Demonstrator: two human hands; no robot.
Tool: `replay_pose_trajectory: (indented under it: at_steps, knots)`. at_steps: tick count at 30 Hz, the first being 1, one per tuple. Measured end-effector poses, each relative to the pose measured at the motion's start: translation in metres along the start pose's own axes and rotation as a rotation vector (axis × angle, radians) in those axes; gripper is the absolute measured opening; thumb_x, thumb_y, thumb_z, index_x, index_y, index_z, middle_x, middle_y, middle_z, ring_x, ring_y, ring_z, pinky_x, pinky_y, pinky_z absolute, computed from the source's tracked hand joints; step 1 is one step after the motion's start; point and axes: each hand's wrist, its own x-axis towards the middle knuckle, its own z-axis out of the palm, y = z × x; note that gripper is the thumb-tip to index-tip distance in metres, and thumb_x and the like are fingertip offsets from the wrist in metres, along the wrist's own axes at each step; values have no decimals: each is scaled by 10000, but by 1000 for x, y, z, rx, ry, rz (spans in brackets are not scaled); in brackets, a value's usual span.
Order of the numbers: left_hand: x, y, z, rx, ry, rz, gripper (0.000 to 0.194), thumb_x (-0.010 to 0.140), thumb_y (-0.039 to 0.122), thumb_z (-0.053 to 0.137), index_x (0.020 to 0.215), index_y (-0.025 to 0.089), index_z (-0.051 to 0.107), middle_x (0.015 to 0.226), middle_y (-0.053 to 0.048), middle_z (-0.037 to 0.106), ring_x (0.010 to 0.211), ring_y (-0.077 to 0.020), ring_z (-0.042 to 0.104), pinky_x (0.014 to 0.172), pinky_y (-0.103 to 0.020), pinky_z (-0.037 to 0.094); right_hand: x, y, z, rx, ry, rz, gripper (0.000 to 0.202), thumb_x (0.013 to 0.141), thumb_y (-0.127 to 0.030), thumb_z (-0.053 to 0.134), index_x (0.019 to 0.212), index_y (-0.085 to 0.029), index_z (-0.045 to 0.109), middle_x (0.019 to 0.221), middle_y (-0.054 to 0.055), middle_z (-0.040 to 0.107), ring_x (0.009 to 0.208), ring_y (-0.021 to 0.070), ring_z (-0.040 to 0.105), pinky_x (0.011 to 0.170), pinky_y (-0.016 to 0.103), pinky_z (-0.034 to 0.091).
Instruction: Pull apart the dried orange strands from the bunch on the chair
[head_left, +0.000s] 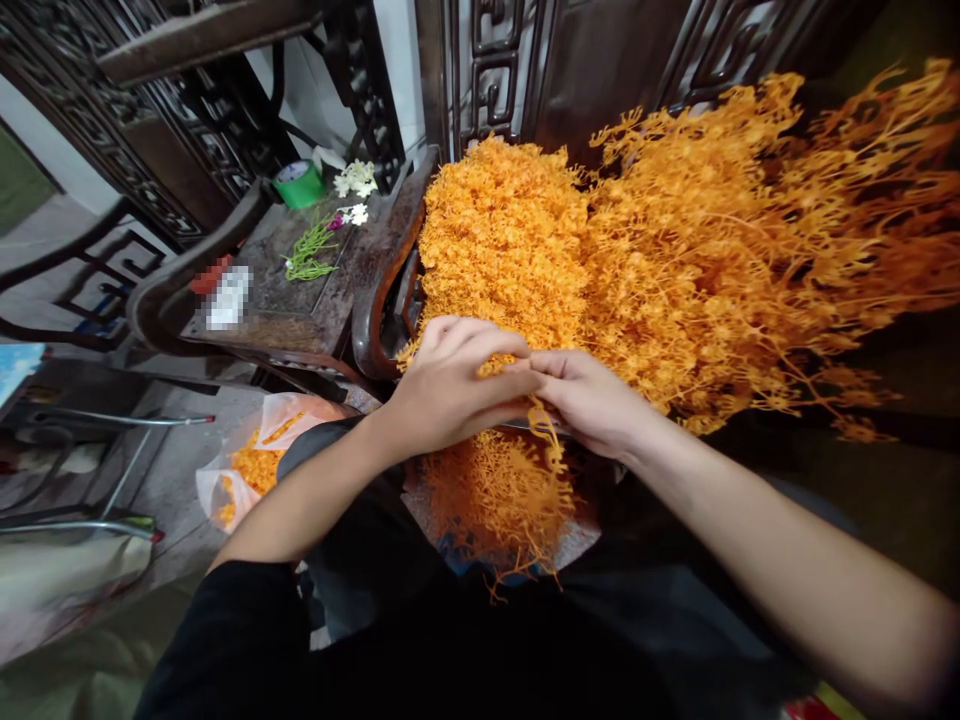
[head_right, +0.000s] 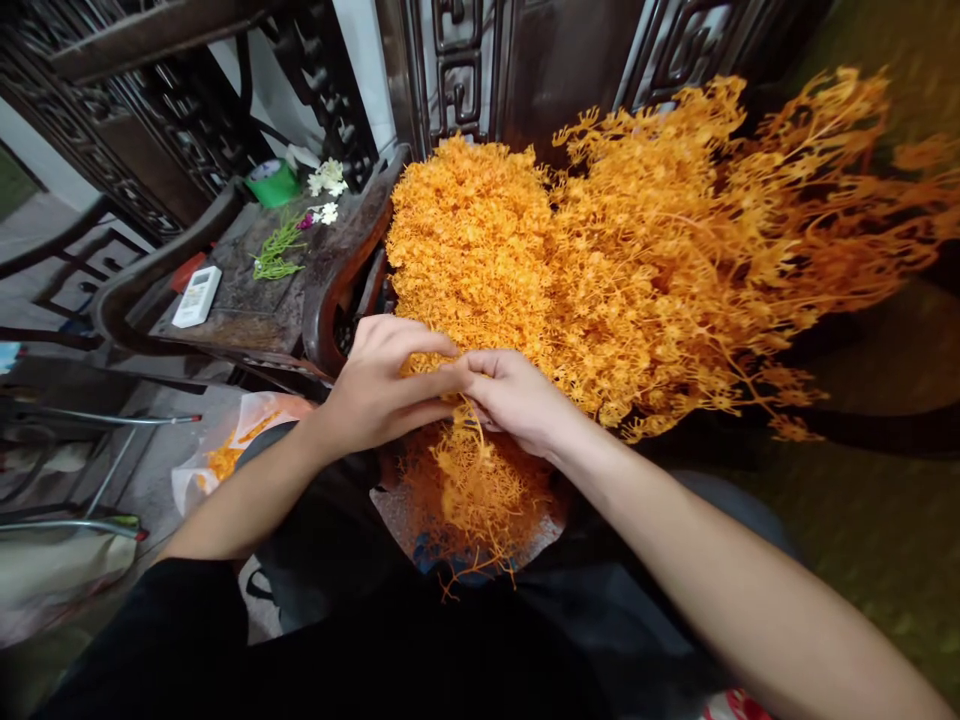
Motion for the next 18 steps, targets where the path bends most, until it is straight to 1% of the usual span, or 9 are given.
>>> replay_pose_trajectory:
  at_steps: [2, 5, 7, 8, 9, 11, 13, 16, 18]
  knots:
    - [1, 2, 0, -26, 28, -8, 205, 954, 408, 678, 1132, 309, 699, 1177, -38, 728, 1137, -229, 584, 1041, -438, 348, 1, 2, 0, -32, 3, -5, 371, 771, -460, 816, 675, -217, 552, 471, -64, 351, 414, 64, 241, 408, 259, 129]
    - [2, 2, -4, -114, 15, 76, 125, 959, 325, 679, 1075, 290, 711, 1107, -22, 755, 1048, -195, 628, 963, -391, 408, 0, 2, -1, -85, 3, -6, 413, 770, -509, 804, 644, -212, 546, 474, -54, 376, 415, 65, 259, 409, 258, 135]
    - [3, 0, -6, -219, 43, 96, 89, 936, 304, 705, 1017, 272, 722, 1074, -24, 759, 995, -186, 653, 906, -371, 445, -1, 1, -2, -135, -11, -25, 455, 769, -556, 793, 626, -204, 542, 497, -41, 418, 429, 68, 296, 416, 253, 162]
    - [3, -2, -7, -290, 91, 41, 83, 928, 310, 713, 986, 252, 721, 1043, -33, 757, 961, -180, 660, 878, -360, 464, -2, 0, -3, -161, -14, -49, 484, 778, -581, 779, 611, -201, 528, 501, -40, 421, 434, 68, 300, 420, 251, 173]
    - [3, -4, -6, -374, 159, -66, 103, 925, 326, 713, 957, 227, 713, 995, -42, 749, 909, -169, 661, 839, -344, 483, -3, -2, -3, -192, -10, -79, 512, 791, -600, 762, 597, -200, 508, 497, -44, 413, 435, 66, 294, 422, 251, 180]
    - [5, -6, -4, -583, 289, -347, 180, 918, 366, 710, 888, 192, 674, 869, -35, 720, 773, -136, 640, 726, -299, 498, -5, -4, -3, -269, 34, -163, 543, 837, -611, 723, 580, -200, 477, 484, -53, 389, 432, 65, 286, 425, 250, 198]
    - [7, -6, 0, -808, 342, -582, 225, 896, 377, 723, 828, 186, 625, 770, -11, 692, 654, -107, 602, 637, -265, 480, -7, -7, -1, -380, 125, -304, 495, 893, -571, 684, 605, -197, 536, 498, -42, 438, 448, 79, 352, 444, 253, 262]
    - [11, -1, 8, -1043, 389, -727, 244, 841, 309, 758, 742, 189, 570, 702, 6, 685, 616, -95, 601, 635, -253, 480, -11, -9, 4, -556, 294, -587, 295, 941, -443, 666, 778, -199, 700, 648, 1, 638, 583, 127, 561, 560, 272, 417]
    - [13, 4, 11, -1112, 461, -776, 279, 808, 254, 766, 672, 189, 531, 656, 18, 664, 620, -90, 598, 651, -245, 472, -16, -9, 7, -640, 343, -762, 209, 951, -371, 670, 831, -207, 722, 741, 17, 709, 660, 147, 635, 630, 287, 470]
